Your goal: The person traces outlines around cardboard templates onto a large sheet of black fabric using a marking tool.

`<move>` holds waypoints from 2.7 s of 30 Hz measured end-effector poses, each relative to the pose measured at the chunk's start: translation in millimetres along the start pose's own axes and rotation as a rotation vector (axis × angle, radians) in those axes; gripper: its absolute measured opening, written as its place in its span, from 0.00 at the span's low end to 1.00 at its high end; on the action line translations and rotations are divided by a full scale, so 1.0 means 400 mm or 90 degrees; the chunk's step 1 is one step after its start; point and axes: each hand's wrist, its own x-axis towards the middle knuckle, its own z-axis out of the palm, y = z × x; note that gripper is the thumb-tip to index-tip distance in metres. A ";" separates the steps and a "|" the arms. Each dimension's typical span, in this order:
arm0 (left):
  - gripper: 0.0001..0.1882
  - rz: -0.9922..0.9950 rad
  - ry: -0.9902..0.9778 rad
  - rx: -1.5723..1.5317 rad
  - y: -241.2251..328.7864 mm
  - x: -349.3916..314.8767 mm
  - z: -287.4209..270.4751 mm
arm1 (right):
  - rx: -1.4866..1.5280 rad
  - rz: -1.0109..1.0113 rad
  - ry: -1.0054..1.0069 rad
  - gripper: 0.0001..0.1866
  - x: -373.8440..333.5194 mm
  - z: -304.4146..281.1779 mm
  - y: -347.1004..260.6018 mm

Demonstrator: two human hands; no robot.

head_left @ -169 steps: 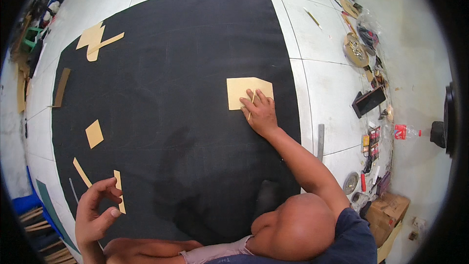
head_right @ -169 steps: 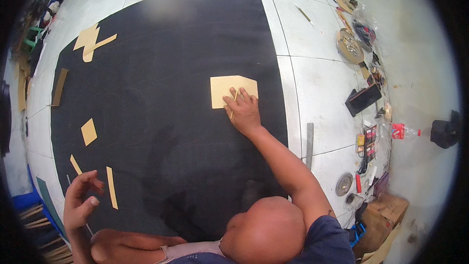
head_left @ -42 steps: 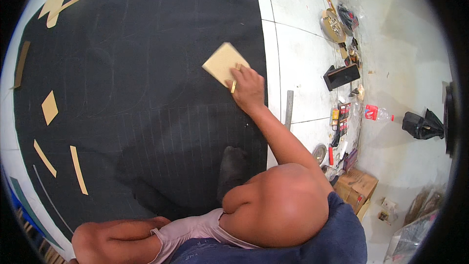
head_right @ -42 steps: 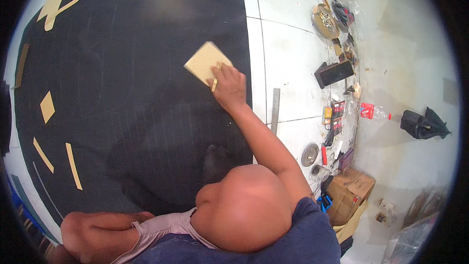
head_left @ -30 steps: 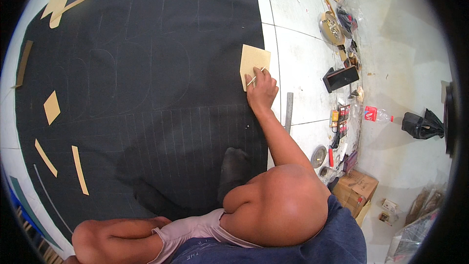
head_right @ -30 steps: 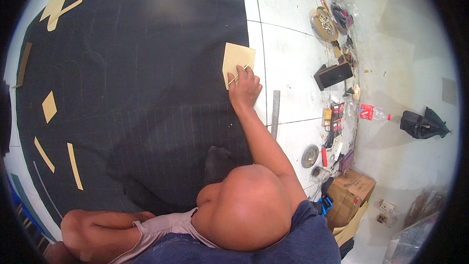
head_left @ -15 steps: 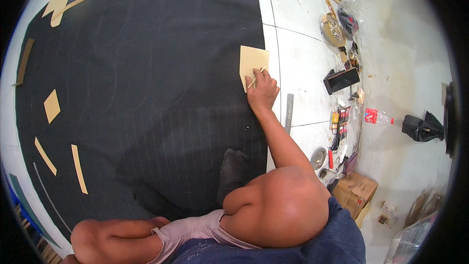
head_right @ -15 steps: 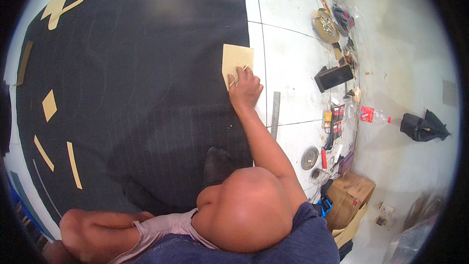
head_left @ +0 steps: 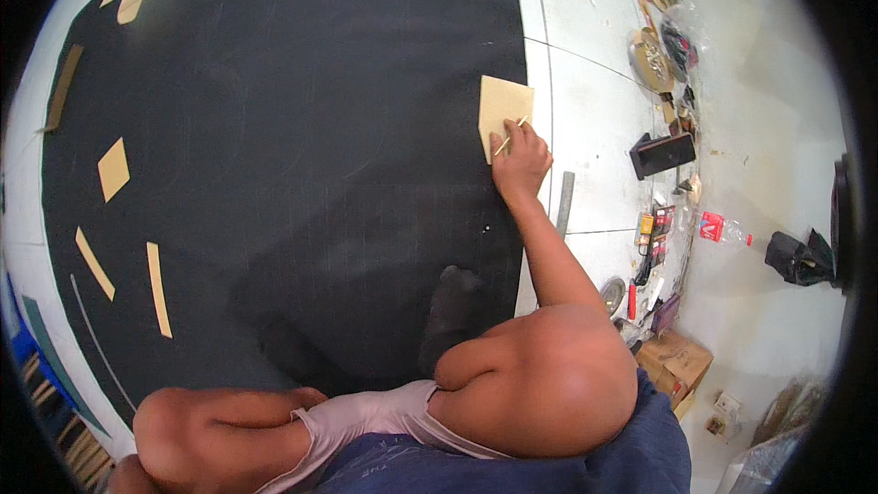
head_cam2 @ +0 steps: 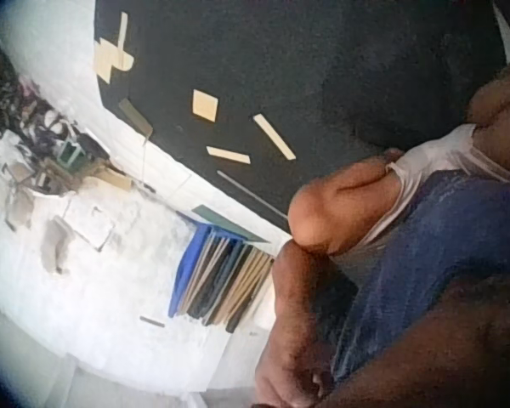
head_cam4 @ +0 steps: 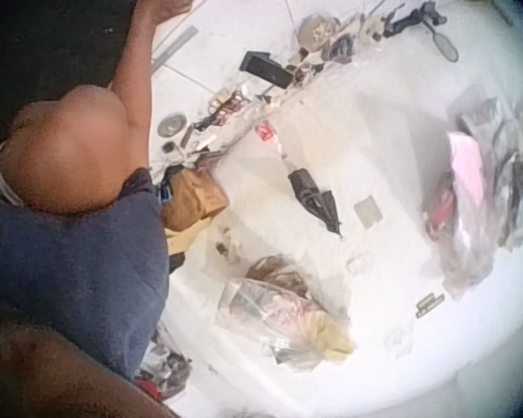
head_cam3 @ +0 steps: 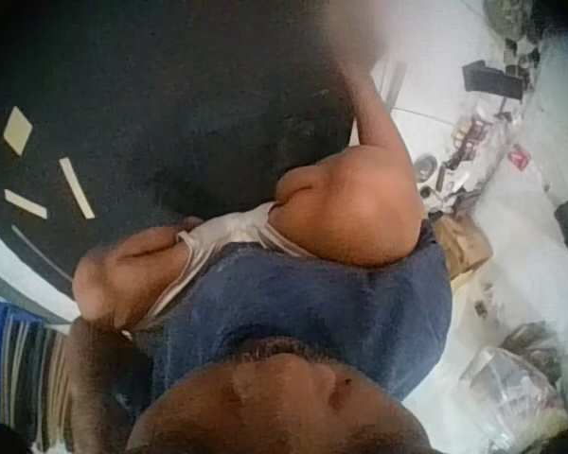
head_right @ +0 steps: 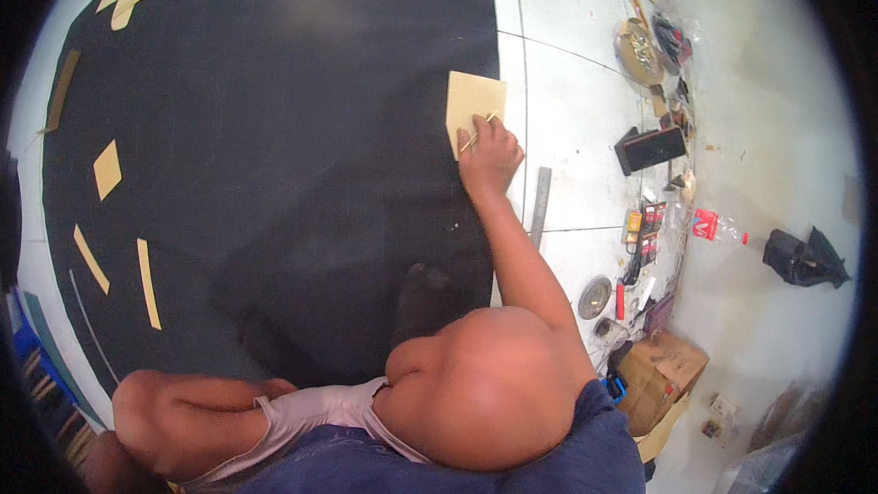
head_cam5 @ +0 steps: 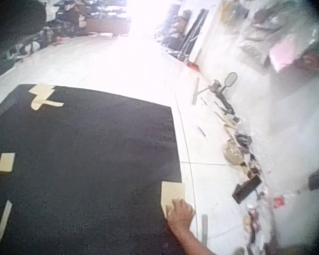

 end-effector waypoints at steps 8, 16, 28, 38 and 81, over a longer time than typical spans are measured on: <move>0.17 0.007 0.005 -0.002 -0.010 -0.014 0.006 | 0.017 -0.024 0.011 0.22 -0.004 -0.003 0.004; 0.18 0.016 0.008 -0.009 -0.040 -0.019 0.025 | 0.013 -0.031 0.020 0.22 -0.003 0.008 0.005; 0.18 0.023 0.016 -0.021 -0.068 -0.023 0.039 | 0.034 -0.041 0.022 0.23 -0.006 0.004 0.019; 0.17 0.048 0.095 -0.131 -0.124 -0.004 0.030 | 0.211 -0.257 -0.025 0.21 -0.026 -0.025 -0.015; 0.16 0.356 0.753 -0.088 -0.084 -0.110 -0.196 | 0.278 -0.272 0.015 0.11 -0.089 -0.016 -0.174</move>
